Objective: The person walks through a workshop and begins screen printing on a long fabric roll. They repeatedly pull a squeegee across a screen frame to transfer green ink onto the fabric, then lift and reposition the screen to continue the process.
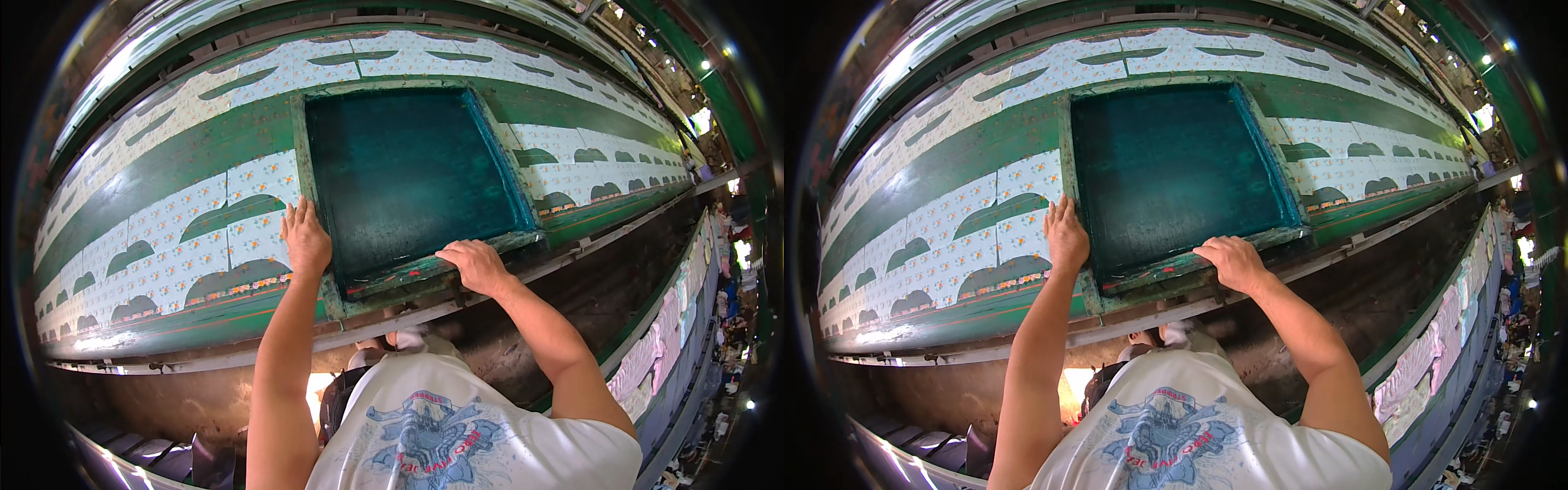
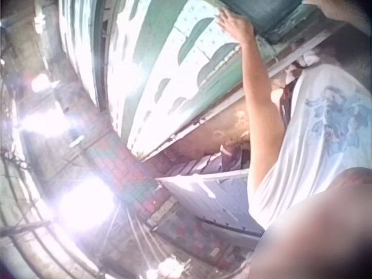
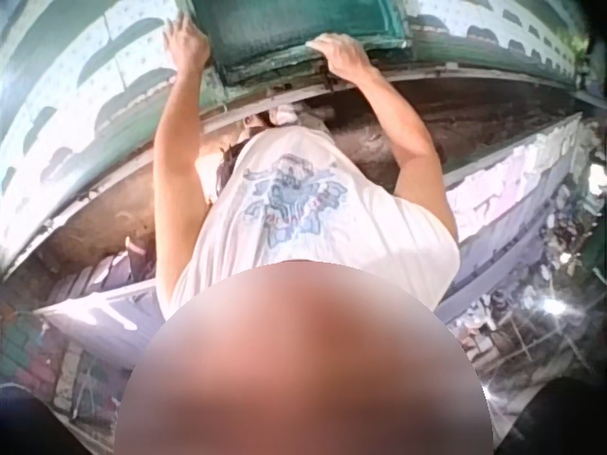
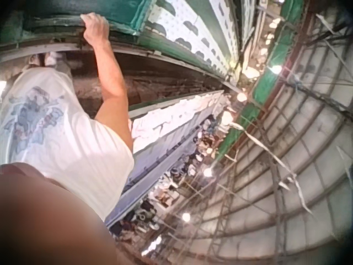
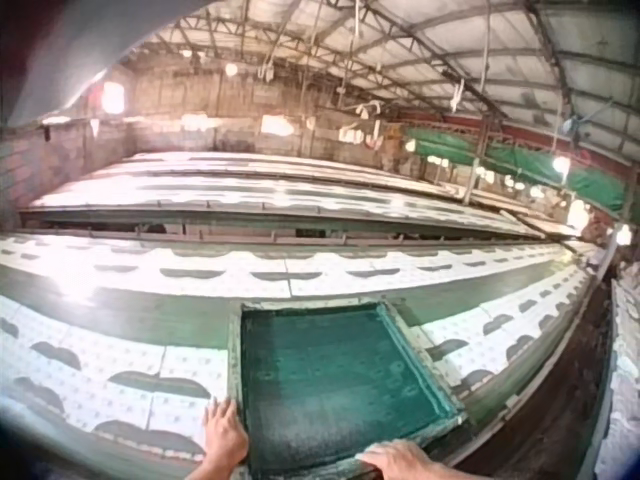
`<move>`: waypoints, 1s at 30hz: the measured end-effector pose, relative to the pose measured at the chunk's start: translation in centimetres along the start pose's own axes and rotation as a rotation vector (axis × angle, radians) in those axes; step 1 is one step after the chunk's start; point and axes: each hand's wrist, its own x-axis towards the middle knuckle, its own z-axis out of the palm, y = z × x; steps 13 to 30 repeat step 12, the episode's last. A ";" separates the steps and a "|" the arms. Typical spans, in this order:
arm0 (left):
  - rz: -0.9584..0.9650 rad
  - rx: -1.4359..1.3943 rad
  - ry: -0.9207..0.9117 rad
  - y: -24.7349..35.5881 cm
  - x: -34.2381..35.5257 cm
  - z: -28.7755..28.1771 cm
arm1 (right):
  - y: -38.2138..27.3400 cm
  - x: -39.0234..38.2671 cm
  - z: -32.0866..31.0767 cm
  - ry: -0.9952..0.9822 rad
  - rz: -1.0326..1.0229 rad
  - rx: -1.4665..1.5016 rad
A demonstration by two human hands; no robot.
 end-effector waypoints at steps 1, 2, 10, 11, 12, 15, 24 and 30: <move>0.005 -0.008 0.006 -0.2 0.0 0.2 | 0.2 0.0 0.5 0.043 -0.018 0.011; 0.005 -0.011 0.007 -0.2 0.0 0.4 | 0.5 0.1 1.1 0.075 -0.031 -0.008; 0.013 -0.042 0.008 -0.5 0.2 0.3 | 6.2 11.2 2.7 0.153 -0.075 -0.090; -0.002 -0.017 -0.011 -0.4 0.4 0.2 | 7.1 13.2 2.6 0.129 -0.051 -0.094; 0.007 -0.024 0.008 -0.3 1.3 0.4 | 7.9 15.1 2.4 0.107 -0.026 -0.072; 0.007 -0.024 0.008 -0.3 1.3 0.4 | 7.9 15.1 2.4 0.107 -0.026 -0.072; 0.007 -0.024 0.008 -0.3 1.3 0.4 | 7.9 15.1 2.4 0.107 -0.026 -0.072; 0.007 -0.024 0.008 -0.3 1.3 0.4 | 7.9 15.1 2.4 0.107 -0.026 -0.072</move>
